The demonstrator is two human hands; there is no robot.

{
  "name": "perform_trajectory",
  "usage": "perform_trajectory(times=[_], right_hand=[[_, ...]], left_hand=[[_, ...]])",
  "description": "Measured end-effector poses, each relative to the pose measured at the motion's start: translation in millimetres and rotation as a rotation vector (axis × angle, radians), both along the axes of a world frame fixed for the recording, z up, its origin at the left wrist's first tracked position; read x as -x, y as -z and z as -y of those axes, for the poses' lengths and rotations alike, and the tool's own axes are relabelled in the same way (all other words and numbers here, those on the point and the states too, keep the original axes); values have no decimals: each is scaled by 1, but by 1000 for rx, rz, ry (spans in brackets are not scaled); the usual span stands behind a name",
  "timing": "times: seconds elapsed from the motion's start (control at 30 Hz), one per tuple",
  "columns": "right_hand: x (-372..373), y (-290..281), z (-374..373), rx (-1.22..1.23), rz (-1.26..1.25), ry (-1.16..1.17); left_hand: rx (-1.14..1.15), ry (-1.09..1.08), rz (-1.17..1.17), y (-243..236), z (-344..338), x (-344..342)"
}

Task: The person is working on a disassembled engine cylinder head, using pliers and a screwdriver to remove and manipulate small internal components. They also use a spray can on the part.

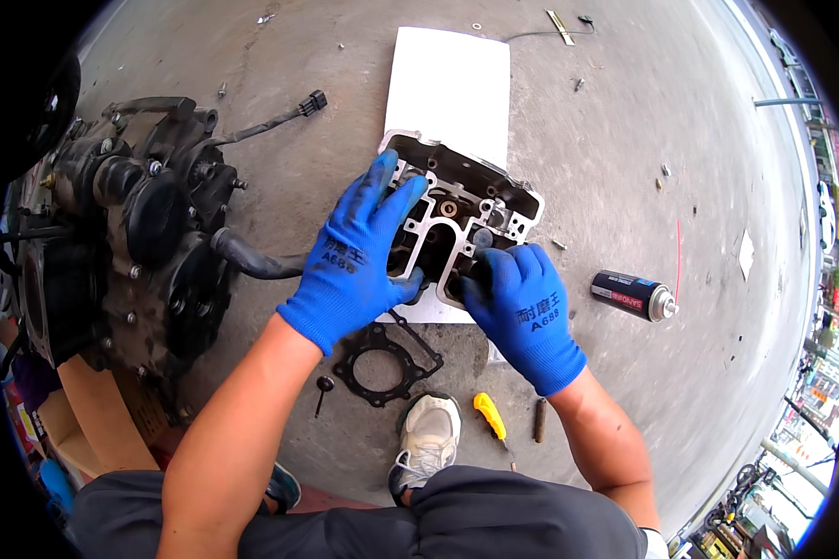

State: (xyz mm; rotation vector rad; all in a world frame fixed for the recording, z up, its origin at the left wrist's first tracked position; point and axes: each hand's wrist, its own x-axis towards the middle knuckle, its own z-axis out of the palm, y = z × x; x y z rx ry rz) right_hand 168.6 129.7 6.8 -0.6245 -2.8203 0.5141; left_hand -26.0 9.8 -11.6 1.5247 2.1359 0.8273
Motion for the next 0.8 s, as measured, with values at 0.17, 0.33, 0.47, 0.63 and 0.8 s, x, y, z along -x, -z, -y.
perform_trajectory(times=[0.17, 0.33, 0.47, 0.63, 0.8], right_hand=[[-8, -28, -11, 213, -56, 150], [-20, -41, -5, 490, -69, 349], [-16, -26, 4, 320, -38, 189], [-3, -24, 1, 15, -9, -2], [7, -18, -4, -63, 75, -170]], left_hand=[[-19, 5, 17, 4, 2, 2], [-6, 7, 9, 5, 0, 1], [-27, 8, 9, 6, 0, 1], [-29, -7, -4, 9, 2, 1], [16, -12, -19, 12, 2, -1]])
